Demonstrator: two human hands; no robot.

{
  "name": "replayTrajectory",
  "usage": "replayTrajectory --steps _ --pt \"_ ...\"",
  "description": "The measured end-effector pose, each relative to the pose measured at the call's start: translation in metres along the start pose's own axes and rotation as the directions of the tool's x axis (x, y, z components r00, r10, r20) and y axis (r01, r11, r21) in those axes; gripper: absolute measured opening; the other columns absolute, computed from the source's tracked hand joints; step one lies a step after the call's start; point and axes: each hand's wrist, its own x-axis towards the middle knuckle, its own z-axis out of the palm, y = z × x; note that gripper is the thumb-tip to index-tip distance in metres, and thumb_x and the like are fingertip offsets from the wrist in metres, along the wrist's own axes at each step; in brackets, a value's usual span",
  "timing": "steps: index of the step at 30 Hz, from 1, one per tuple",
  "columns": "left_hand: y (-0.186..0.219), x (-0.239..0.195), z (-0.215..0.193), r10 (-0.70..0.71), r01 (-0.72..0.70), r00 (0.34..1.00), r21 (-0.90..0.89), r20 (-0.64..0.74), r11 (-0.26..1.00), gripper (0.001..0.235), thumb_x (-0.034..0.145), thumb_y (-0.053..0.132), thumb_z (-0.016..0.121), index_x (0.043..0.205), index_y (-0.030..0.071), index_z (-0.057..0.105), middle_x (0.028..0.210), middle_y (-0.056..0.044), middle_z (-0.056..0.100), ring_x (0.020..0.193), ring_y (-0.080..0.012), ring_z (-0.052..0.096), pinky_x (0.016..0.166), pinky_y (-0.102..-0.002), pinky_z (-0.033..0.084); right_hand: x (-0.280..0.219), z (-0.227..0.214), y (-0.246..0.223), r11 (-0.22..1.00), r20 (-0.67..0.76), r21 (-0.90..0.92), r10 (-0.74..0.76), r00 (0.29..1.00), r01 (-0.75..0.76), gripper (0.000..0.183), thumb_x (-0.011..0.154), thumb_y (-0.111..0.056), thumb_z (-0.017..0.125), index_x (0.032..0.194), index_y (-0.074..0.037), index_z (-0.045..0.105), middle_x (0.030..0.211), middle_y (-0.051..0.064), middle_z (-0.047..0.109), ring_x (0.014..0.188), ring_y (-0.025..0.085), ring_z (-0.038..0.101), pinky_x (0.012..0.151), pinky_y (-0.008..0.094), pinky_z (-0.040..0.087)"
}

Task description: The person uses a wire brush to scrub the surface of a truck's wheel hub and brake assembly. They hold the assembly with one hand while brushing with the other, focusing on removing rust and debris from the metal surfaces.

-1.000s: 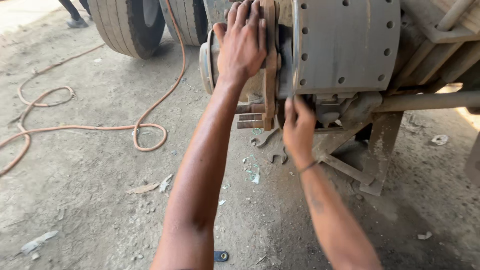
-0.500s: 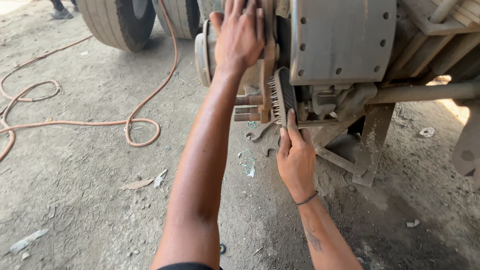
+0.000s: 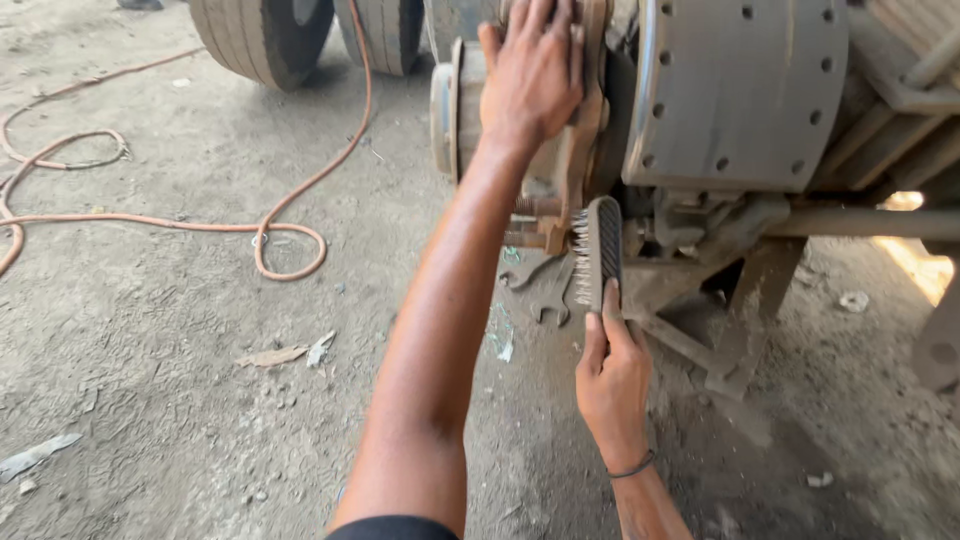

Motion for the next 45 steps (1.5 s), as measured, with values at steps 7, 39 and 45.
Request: replayTrajectory --steps 7,39,45 --pt "-0.001 -0.010 0.007 -0.072 0.062 0.985 0.069 0.155 0.996 0.032 0.107 0.029 0.046 0.130 0.015 0.062 0.130 -0.006 0.060 0.128 -0.0271 0.054 0.107 -0.054 0.035 -0.007 -0.005 -0.003 0.989 0.101 0.039 0.135 0.986 -0.140 0.042 0.106 -0.011 0.054 0.146 0.003 0.056 0.072 0.017 0.063 0.055 0.020 0.058 0.047 0.036 0.044" --pt "-0.010 -0.004 0.015 -0.054 0.027 0.979 0.140 0.194 0.990 0.053 0.108 0.035 0.038 0.156 0.012 0.039 0.156 -0.010 0.044 0.151 -0.0268 0.032 0.118 -0.058 0.026 -0.061 0.041 0.089 0.917 0.059 0.277 0.283 0.957 -0.288 0.048 0.107 -0.028 0.050 0.151 -0.011 0.052 0.072 0.002 0.057 0.053 0.009 0.045 0.045 0.032 0.034" --pt "-0.003 -0.001 0.007 -0.048 0.018 0.975 0.136 0.218 0.990 0.053 0.108 0.035 0.038 0.155 0.009 0.040 0.157 -0.012 0.043 0.152 -0.0295 0.030 0.119 -0.058 0.025 0.014 0.031 0.061 0.903 0.080 0.398 0.141 0.987 -0.161 0.049 0.108 -0.029 0.049 0.153 -0.011 0.051 0.066 0.001 0.052 0.052 0.008 0.044 0.045 0.030 0.035"
